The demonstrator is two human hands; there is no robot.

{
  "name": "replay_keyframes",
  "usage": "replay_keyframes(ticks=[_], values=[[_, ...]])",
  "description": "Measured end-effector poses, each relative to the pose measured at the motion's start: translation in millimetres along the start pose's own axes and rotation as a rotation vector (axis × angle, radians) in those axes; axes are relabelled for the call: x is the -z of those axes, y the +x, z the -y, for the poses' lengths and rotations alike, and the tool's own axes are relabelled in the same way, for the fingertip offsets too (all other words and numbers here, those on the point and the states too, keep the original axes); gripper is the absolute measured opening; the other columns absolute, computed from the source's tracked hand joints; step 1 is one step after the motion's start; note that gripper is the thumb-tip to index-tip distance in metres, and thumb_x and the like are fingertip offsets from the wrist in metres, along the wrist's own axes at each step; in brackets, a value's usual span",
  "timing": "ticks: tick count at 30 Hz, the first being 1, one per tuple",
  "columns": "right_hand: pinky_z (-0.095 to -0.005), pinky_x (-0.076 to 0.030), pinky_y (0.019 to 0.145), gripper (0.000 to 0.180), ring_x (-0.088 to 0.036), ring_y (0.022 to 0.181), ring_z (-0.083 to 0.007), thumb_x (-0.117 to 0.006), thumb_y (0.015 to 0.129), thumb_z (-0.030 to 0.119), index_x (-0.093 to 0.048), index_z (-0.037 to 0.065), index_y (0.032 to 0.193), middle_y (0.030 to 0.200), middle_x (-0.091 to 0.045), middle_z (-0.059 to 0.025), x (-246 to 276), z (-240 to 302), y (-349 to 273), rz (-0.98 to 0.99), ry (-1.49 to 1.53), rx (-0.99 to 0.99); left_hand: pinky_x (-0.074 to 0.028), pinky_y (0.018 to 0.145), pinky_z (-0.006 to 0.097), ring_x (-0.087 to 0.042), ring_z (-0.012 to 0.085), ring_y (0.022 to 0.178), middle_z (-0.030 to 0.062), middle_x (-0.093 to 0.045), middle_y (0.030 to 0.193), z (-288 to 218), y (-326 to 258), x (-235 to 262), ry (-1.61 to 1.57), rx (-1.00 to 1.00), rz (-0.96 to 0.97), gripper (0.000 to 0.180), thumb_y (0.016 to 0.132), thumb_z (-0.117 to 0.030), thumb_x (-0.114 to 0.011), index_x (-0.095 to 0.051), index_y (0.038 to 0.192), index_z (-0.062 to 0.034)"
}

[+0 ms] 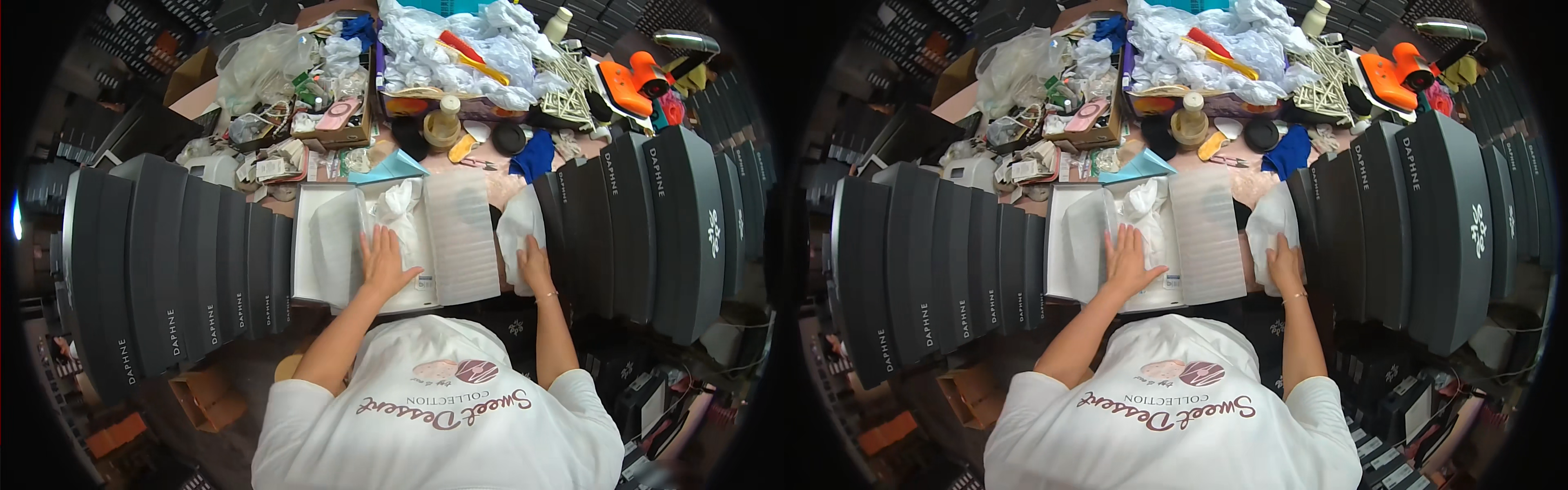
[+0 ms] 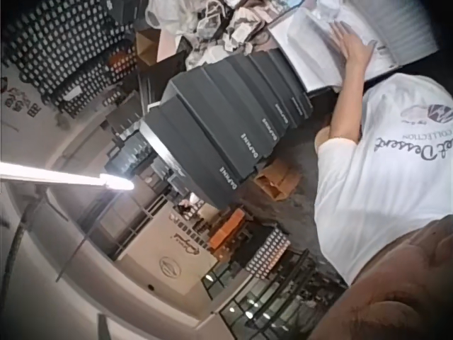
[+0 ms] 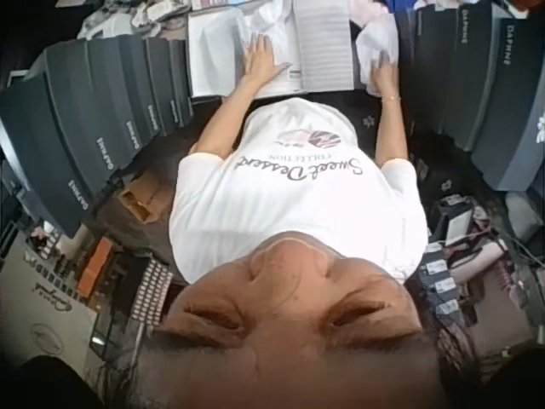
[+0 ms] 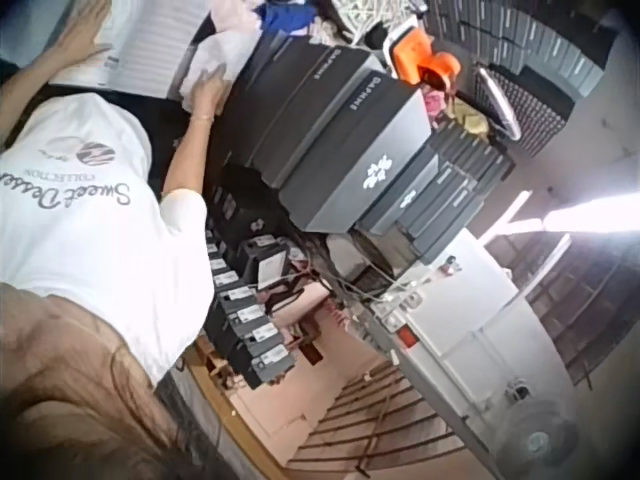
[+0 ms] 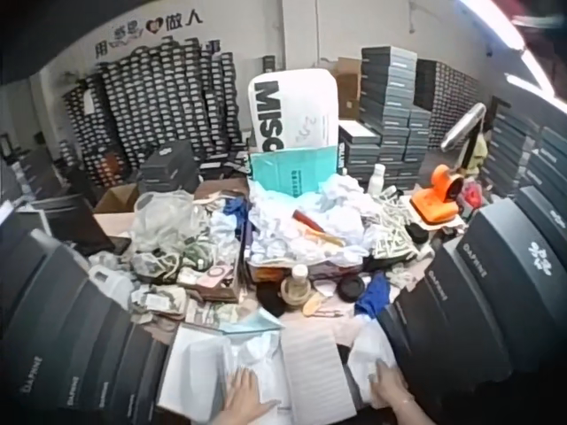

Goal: The worker is seen inspecting high-heeled shoes, cleaning them with a brush and applicator, and then wrapping and packing them into branded shoe boxes.

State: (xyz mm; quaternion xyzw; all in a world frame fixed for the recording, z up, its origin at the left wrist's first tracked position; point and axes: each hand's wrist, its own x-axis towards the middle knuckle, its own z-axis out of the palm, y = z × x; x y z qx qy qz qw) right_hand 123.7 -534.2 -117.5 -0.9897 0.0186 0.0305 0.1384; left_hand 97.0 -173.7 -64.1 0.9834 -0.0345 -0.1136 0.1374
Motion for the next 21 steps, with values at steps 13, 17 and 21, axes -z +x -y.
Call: replay_keyframes(ticks=[13, 17, 21], values=[[-0.0284, -0.046, 0.087, 0.050, -0.046, 0.118, -0.0199, -0.058, 0.091, 0.017, -0.038, 0.004, 0.135, 0.135, -0.042, -0.0122, 54.5, 228.9, -7.0, 0.259, 1.239, -0.002, -0.047, 0.088, 0.035, -0.059, 0.0247, 0.100, 0.0100, -0.061, 0.108, 37.9, 2.4, 15.0, -1.489, 0.293, 0.020, 0.051, 0.076, 0.000, -0.055, -0.048, 0.126, -0.0026], [-0.0277, -0.046, 0.084, 0.046, -0.050, 0.110, -0.0167, -0.059, 0.091, 0.022, -0.043, 0.003, 0.130, 0.126, -0.049, -0.0107, 53.8, 254.5, -21.2, 0.477, 1.478, -0.169, -0.045, 0.095, 0.038, -0.051, 0.0236, 0.115, 0.0106, -0.051, 0.125, 34.4, -60.6, 52.6, -2.022, 0.176, 0.119, 0.054, 0.083, -0.009, -0.050, -0.037, 0.135, -0.0066], [-0.0317, -0.047, 0.064, 0.021, -0.060, 0.073, -0.0202, -0.061, 0.089, 0.021, -0.059, 0.001, 0.095, 0.081, -0.061, -0.0062, 66.7, 284.3, -35.4, 0.170, 1.040, 0.286, -0.042, 0.099, 0.042, -0.041, 0.0236, 0.126, 0.0095, -0.040, 0.137, 19.0, -98.8, 43.3, -2.269, 0.436, 0.211, 0.054, 0.093, -0.029, -0.047, -0.029, 0.140, -0.0095]])
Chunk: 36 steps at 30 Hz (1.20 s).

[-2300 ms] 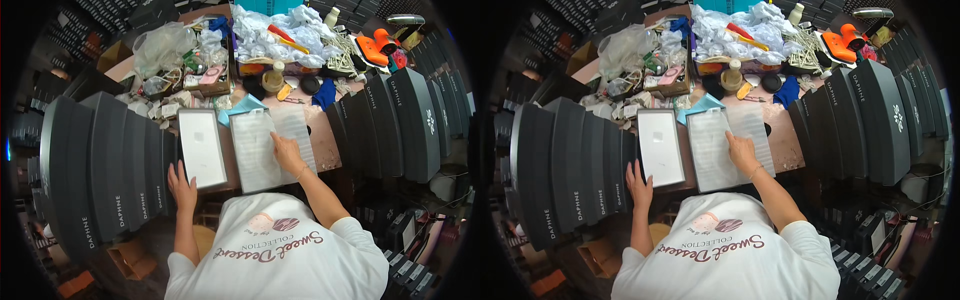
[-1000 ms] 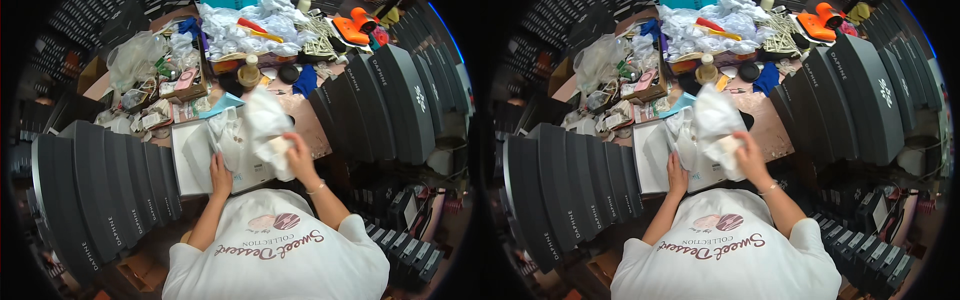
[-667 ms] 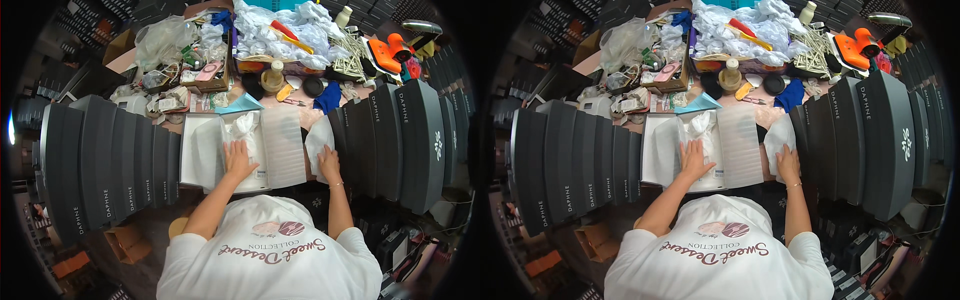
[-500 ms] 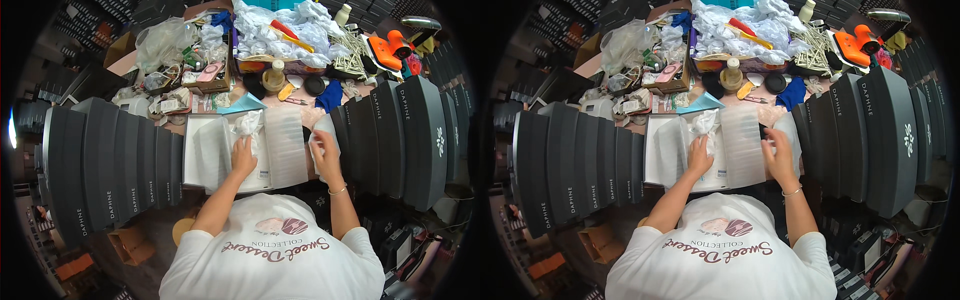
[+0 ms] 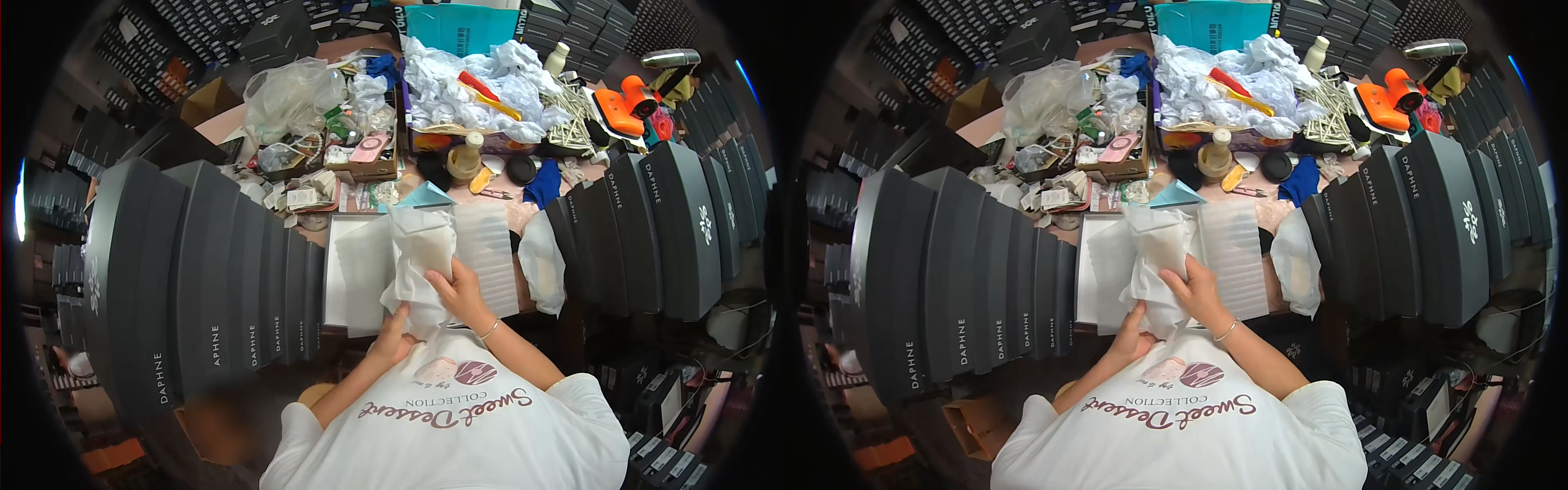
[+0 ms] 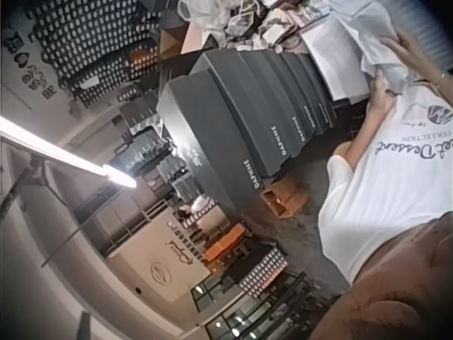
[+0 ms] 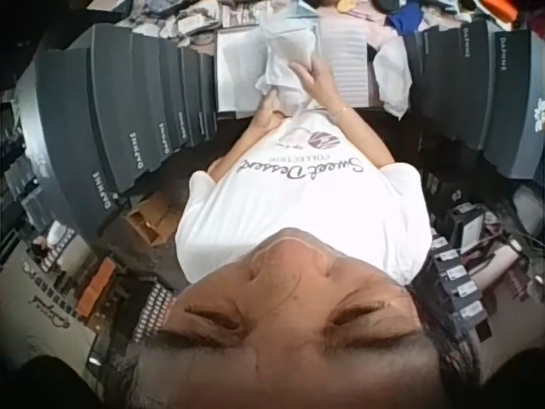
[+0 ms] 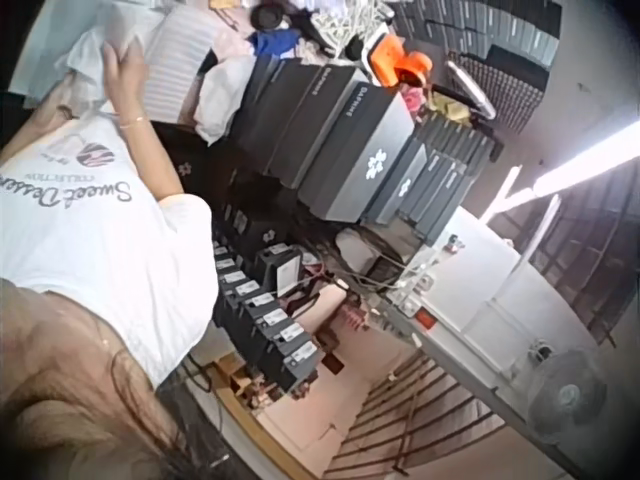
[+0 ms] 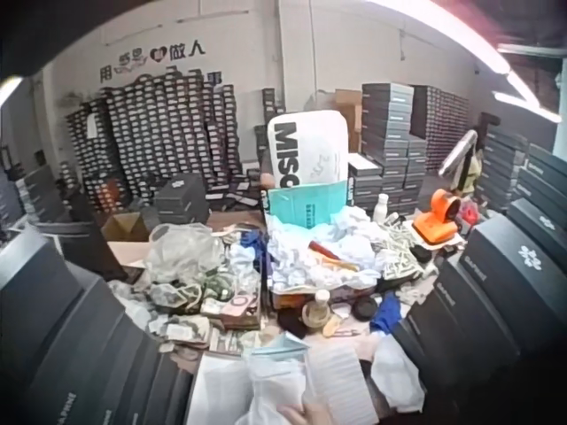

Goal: The worker is seen inspecting high-heeled shoes, cleaning them with a brush and applicator, and then wrapping and packing them into branded shoe boxes.

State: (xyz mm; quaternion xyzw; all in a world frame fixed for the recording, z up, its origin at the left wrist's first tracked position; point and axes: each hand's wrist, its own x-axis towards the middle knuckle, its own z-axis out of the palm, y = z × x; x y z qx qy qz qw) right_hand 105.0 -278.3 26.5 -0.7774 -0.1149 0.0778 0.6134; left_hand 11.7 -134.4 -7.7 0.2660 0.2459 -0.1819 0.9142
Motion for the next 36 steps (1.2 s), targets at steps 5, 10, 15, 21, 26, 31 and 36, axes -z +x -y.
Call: replay_keyframes(ticks=[5, 10, 15, 21, 26, 31, 36], values=[[-0.0427, -0.045, 0.053, 0.028, -0.055, 0.063, -0.0347, -0.062, 0.084, 0.026, -0.053, 0.003, 0.071, 0.069, -0.053, -0.0136, 0.4, 21.5, -18.4, 0.200, -0.647, 0.337, -0.045, 0.094, 0.033, -0.057, 0.0219, 0.109, 0.0107, -0.057, 0.120, -21.0, 23.9, 12.5, 0.018, -0.148, -0.222, 0.059, 0.092, -0.047, -0.047, -0.045, 0.129, -0.0017], [-0.0437, -0.049, 0.066, 0.021, -0.061, 0.074, -0.0368, -0.059, 0.084, 0.024, -0.063, 0.004, 0.081, 0.085, -0.063, -0.0175, 53.2, 32.0, -15.0, 1.025, -0.819, 0.092, -0.050, 0.082, 0.032, -0.060, 0.0216, 0.098, 0.0158, -0.057, 0.112, -18.4, 36.8, 65.6, 0.332, -0.220, -0.280, 0.054, 0.092, -0.041, -0.051, -0.050, 0.117, 0.0064], [-0.0319, -0.047, 0.068, 0.027, -0.059, 0.073, -0.0212, -0.065, 0.084, 0.022, -0.062, 0.000, 0.100, 0.088, -0.065, -0.0130, 86.0, 53.2, 45.8, 0.414, -0.211, 0.128, -0.044, 0.056, 0.022, -0.056, 0.0073, 0.063, 0.0021, -0.063, 0.075, -73.6, -6.9, 47.3, 0.793, -0.105, -0.072, 0.041, 0.090, -0.036, -0.056, -0.063, 0.097, 0.0029], [-0.0279, -0.047, 0.075, 0.059, -0.056, 0.093, -0.0139, -0.068, 0.081, 0.027, -0.047, -0.003, 0.127, 0.110, -0.059, -0.0067, 60.7, -10.1, 18.7, 0.516, 0.063, -0.515, -0.036, 0.049, 0.027, -0.040, 0.0058, 0.055, -0.0056, -0.049, 0.063, -65.9, -21.0, 52.4, 0.734, -0.396, -0.165, 0.044, 0.090, -0.046, -0.056, -0.065, 0.081, -0.0035], [-0.0346, -0.046, 0.091, 0.047, -0.054, 0.109, -0.0217, -0.065, 0.086, 0.020, -0.048, -0.005, 0.123, 0.123, -0.053, -0.0168, 45.1, -10.6, 54.5, 0.332, -0.007, -0.622, -0.050, 0.055, 0.026, -0.060, 0.0118, 0.061, 0.0024, -0.062, 0.080, 27.8, -8.3, 60.3, 0.120, -0.605, -0.335, 0.042, 0.088, -0.036, -0.061, -0.057, 0.106, 0.0019], [-0.0389, -0.046, 0.093, 0.046, -0.052, 0.112, -0.0264, -0.058, 0.088, 0.025, -0.049, -0.002, 0.125, 0.122, -0.053, -0.0177, 46.5, -11.0, 118.8, 0.778, 0.118, -0.542, -0.043, 0.044, 0.023, -0.053, 0.0101, 0.053, 0.0012, -0.055, 0.068, 40.0, -28.5, 49.6, 0.110, -0.469, -0.366, 0.024, 0.087, -0.021, -0.062, -0.057, 0.099, -0.0006], [-0.0413, -0.049, 0.088, 0.048, -0.057, 0.101, -0.0317, -0.059, 0.087, 0.030, -0.052, -0.005, 0.118, 0.110, -0.059, -0.0221, 46.0, 37.8, 150.4, 0.848, 0.087, -0.381, -0.046, 0.051, 0.027, -0.058, 0.0113, 0.061, 0.0047, -0.056, 0.070, 2.9, -64.9, 28.8, -0.053, -1.078, -0.659, 0.014, 0.092, -0.015, -0.057, -0.056, 0.096, -0.0019]])
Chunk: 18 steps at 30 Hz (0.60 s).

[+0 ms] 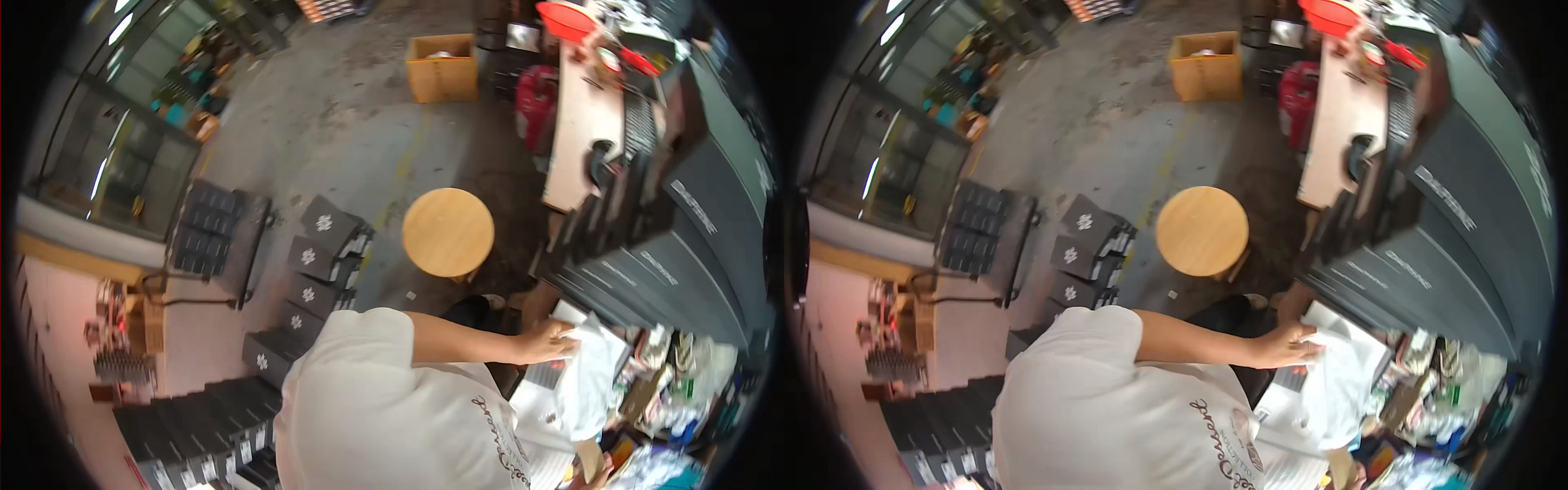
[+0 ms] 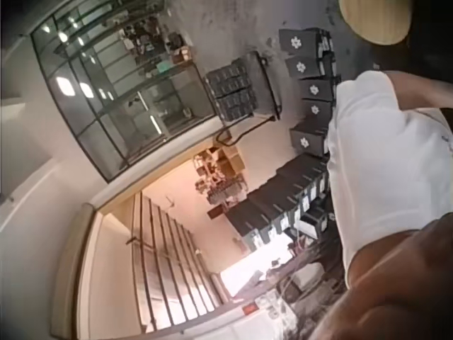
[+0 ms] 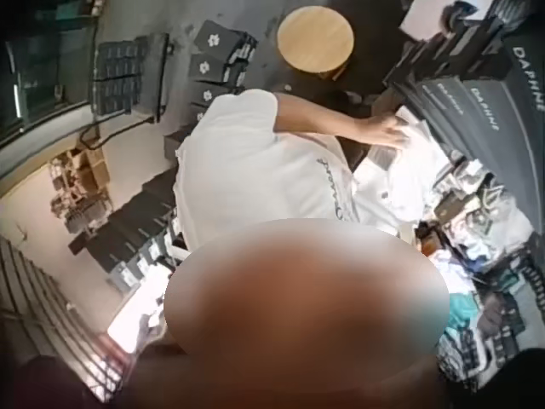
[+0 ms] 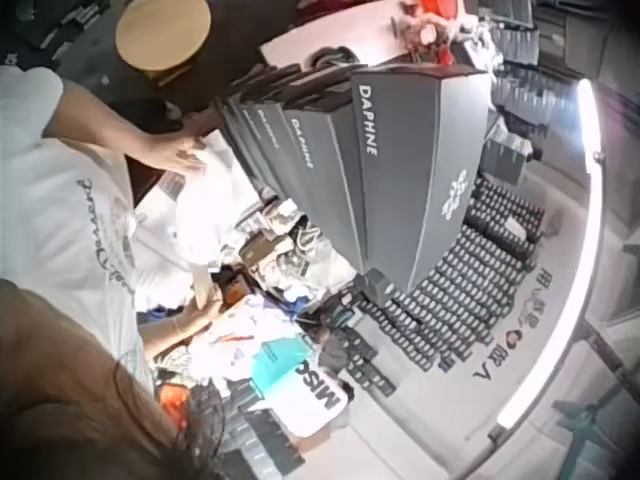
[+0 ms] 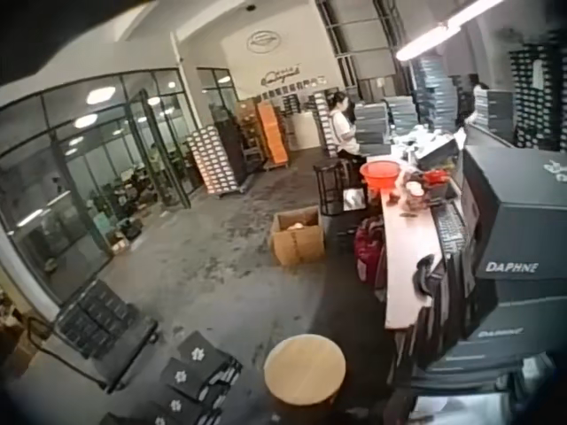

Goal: The worker is seen inspecting high-heeled shoes, cleaning them with a brush and applicator, and then wrapping and packing them into branded shoe boxes.

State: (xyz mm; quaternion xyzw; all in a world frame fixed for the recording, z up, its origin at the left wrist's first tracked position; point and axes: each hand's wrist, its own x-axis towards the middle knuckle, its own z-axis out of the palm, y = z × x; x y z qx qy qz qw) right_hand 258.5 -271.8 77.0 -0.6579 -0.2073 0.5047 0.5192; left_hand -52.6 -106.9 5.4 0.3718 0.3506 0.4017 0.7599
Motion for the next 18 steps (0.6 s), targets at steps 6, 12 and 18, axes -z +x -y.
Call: replay_keyframes(ticks=[6, 12, 18], values=[[-0.0303, -0.048, 0.083, 0.041, -0.056, 0.105, -0.0210, -0.050, 0.093, 0.023, -0.051, -0.004, 0.125, 0.119, -0.057, -0.0142, -22.3, -18.8, -27.4, -0.433, -0.199, 0.271, -0.047, 0.078, 0.040, -0.056, 0.0330, 0.092, 0.0132, -0.057, 0.096, 3.2, 72.8, -23.5, 0.980, -0.822, 0.444, 0.021, 0.078, -0.008, -0.055, -0.059, 0.098, -0.0016], [-0.0275, -0.046, 0.088, 0.041, -0.058, 0.103, -0.0170, -0.059, 0.090, 0.015, -0.050, -0.005, 0.125, 0.118, -0.057, -0.0128, -71.9, -90.7, -46.6, -0.594, 0.319, 0.380, -0.042, 0.093, 0.042, -0.049, 0.0288, 0.116, 0.0150, -0.049, 0.131, 18.0, 113.1, -41.8, 1.581, -0.183, 0.882, 0.063, 0.085, -0.039, -0.060, -0.042, 0.133, -0.0023], [-0.0260, -0.043, 0.090, 0.036, -0.055, 0.104, -0.0134, -0.057, 0.090, 0.012, -0.053, -0.004, 0.122, 0.115, -0.058, -0.0087, -114.1, -93.1, -78.9, -0.488, 0.317, 0.243, -0.037, 0.100, 0.046, -0.042, 0.0284, 0.125, 0.0148, -0.046, 0.133, 50.3, 60.3, -78.9, -0.153, 0.751, 0.682, 0.071, 0.088, -0.059, -0.048, -0.035, 0.138, -0.0100]])
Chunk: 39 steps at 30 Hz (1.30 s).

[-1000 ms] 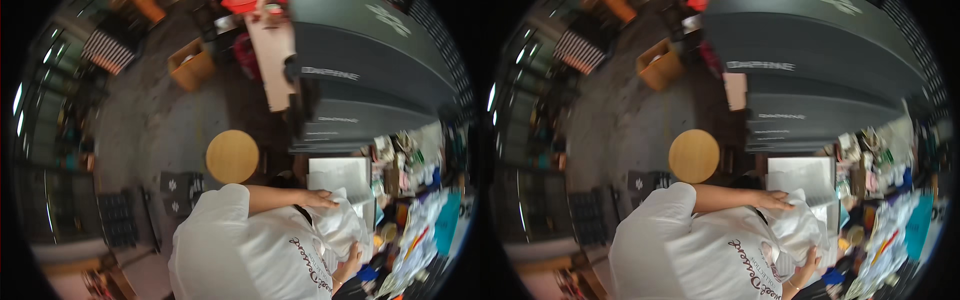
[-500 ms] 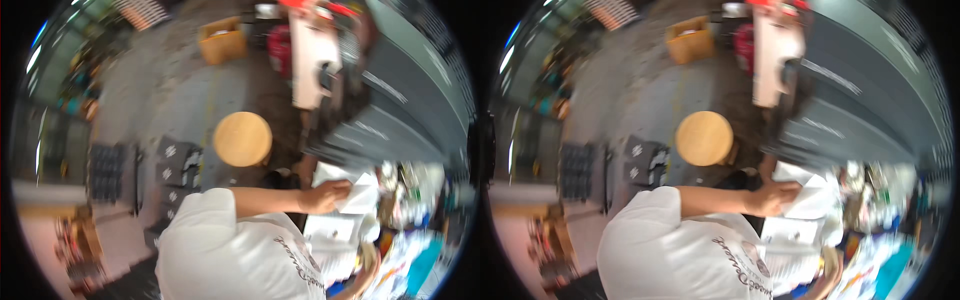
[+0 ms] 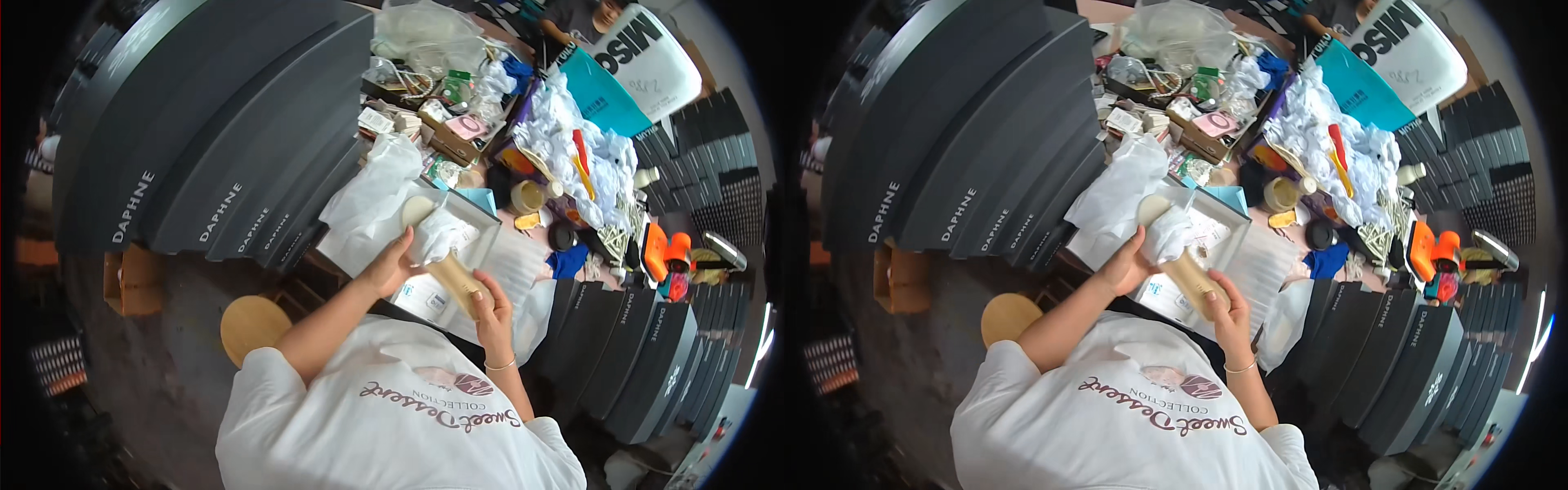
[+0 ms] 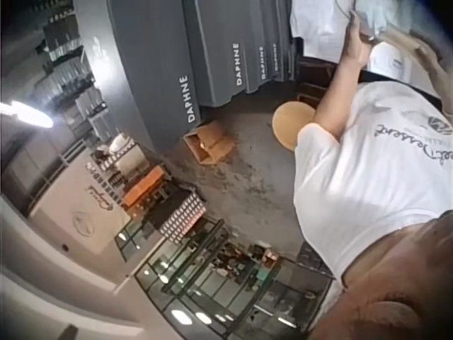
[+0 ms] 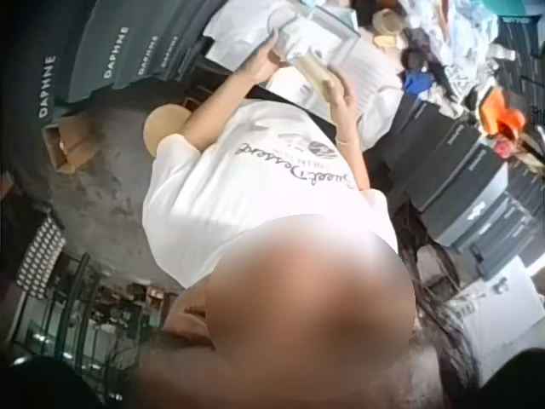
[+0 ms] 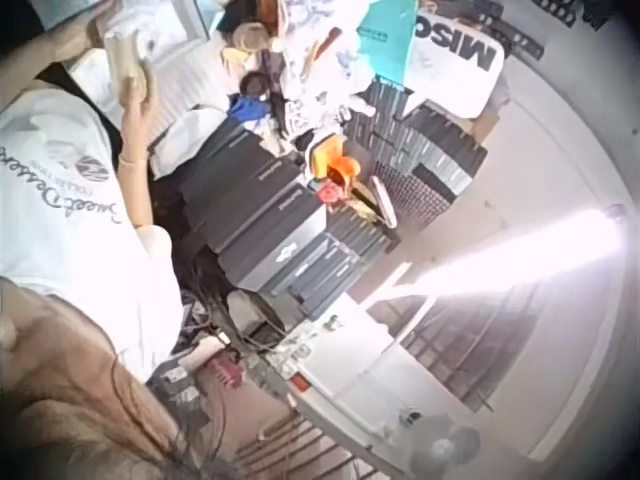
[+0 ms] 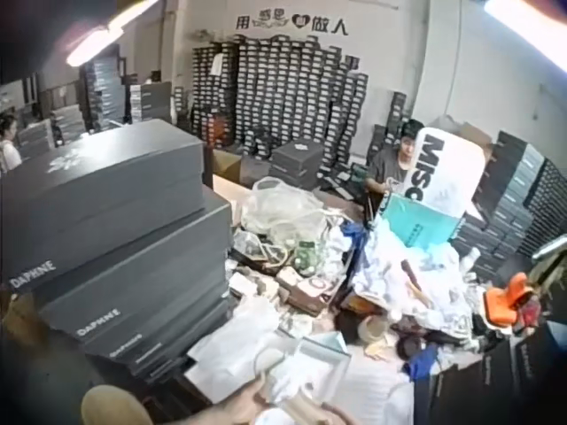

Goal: The worker is seen inspecting high-heeled shoes, cleaning them with a brush and applicator, and then wrapping and packing them into branded shoe boxes.

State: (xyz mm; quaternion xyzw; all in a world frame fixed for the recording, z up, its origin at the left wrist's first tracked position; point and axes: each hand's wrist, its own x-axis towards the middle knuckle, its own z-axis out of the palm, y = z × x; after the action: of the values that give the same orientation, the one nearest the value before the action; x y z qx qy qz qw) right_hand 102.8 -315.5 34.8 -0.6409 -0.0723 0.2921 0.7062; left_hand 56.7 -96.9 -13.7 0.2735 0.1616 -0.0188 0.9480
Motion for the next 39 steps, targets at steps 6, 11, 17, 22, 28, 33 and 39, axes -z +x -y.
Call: replay_keyframes(ticks=[6, 11, 17, 22, 28, 33, 39], values=[[-0.0248, -0.043, 0.089, 0.033, -0.056, 0.100, -0.0129, -0.057, 0.089, 0.010, -0.055, -0.003, 0.119, 0.109, -0.060, -0.0060, 14.6, -10.1, -0.7, 0.039, 0.225, -0.123, -0.037, 0.100, 0.049, -0.047, 0.0356, 0.120, 0.0130, -0.046, 0.133, -9.8, -10.0, -35.8, -0.394, 0.167, 0.139, 0.076, 0.086, -0.066, -0.039, -0.036, 0.137, -0.0101], [-0.0300, -0.044, 0.087, 0.046, -0.057, 0.097, -0.0209, -0.069, 0.081, 0.019, -0.054, -0.002, 0.119, 0.109, -0.059, -0.0112, -0.5, 3.4, 7.7, 0.003, -0.454, 0.189, -0.037, 0.102, 0.045, -0.048, 0.0289, 0.120, 0.0104, -0.048, 0.130, 12.1, -5.3, -31.6, -0.001, -0.045, -0.027, 0.081, 0.084, -0.070, -0.040, -0.035, 0.135, -0.0080], [-0.0328, -0.046, 0.081, 0.056, -0.056, 0.094, -0.0233, -0.076, 0.075, 0.025, -0.050, -0.002, 0.117, 0.105, -0.057, -0.0152, -45.8, 19.3, 23.6, -0.021, -0.389, 0.222, -0.034, 0.102, 0.037, -0.042, 0.0222, 0.122, 0.0123, -0.042, 0.131, 26.0, -10.1, -35.8, 0.329, -0.144, 0.194, 0.103, 0.074, -0.077, -0.049, -0.023, 0.139, -0.0014], [-0.0273, -0.044, 0.078, 0.043, -0.053, 0.089, -0.0142, -0.071, 0.081, 0.023, -0.051, -0.001, 0.111, 0.098, -0.057, -0.0081, -61.2, 19.4, 26.0, -0.153, -0.208, 0.225, -0.033, 0.101, 0.039, -0.035, 0.0281, 0.123, 0.0188, -0.028, 0.134, 31.2, -8.2, -46.8, 0.686, -0.332, 0.093, 0.115, 0.071, -0.075, -0.056, -0.003, 0.142, -0.0010], [-0.0233, -0.045, 0.081, 0.032, -0.054, 0.096, -0.0087, -0.060, 0.090, 0.020, -0.054, 0.001, 0.115, 0.106, -0.059, -0.0048, -23.5, 12.5, 18.5, -0.115, 0.554, 0.077, -0.032, 0.103, 0.038, -0.037, 0.0284, 0.126, 0.0158, -0.035, 0.135, 14.6, -1.0, -51.8, 0.994, -0.359, 0.407, 0.133, 0.060, -0.045, -0.085, 0.011, 0.145, -0.0087], [-0.0304, -0.043, 0.092, 0.044, -0.053, 0.111, -0.0214, -0.057, 0.091, 0.024, -0.048, -0.001, 0.126, 0.122, -0.055, -0.0132, 56.2, -0.3, -12.8, -0.208, -0.141, 0.011, -0.042, 0.093, 0.035, -0.048, 0.0252, 0.118, 0.0128, -0.044, 0.134, -2.6, -7.6, -61.6, 0.892, -0.270, 0.274, 0.093, 0.071, -0.018, -0.075, -0.019, 0.143, -0.0025], [-0.0440, -0.041, 0.096, 0.087, -0.050, 0.114, -0.0404, -0.070, 0.072, 0.031, -0.026, 0.001, 0.141, 0.123, -0.053, -0.0254, 197.6, -94.9, -38.8, -0.798, -1.054, -0.382, -0.043, 0.092, 0.034, -0.052, 0.0236, 0.113, 0.0142, -0.047, 0.131, -68.7, 39.7, 20.9, 0.738, 0.125, -0.168, 0.057, 0.092, -0.031, -0.055, -0.037, 0.135, -0.0002]])
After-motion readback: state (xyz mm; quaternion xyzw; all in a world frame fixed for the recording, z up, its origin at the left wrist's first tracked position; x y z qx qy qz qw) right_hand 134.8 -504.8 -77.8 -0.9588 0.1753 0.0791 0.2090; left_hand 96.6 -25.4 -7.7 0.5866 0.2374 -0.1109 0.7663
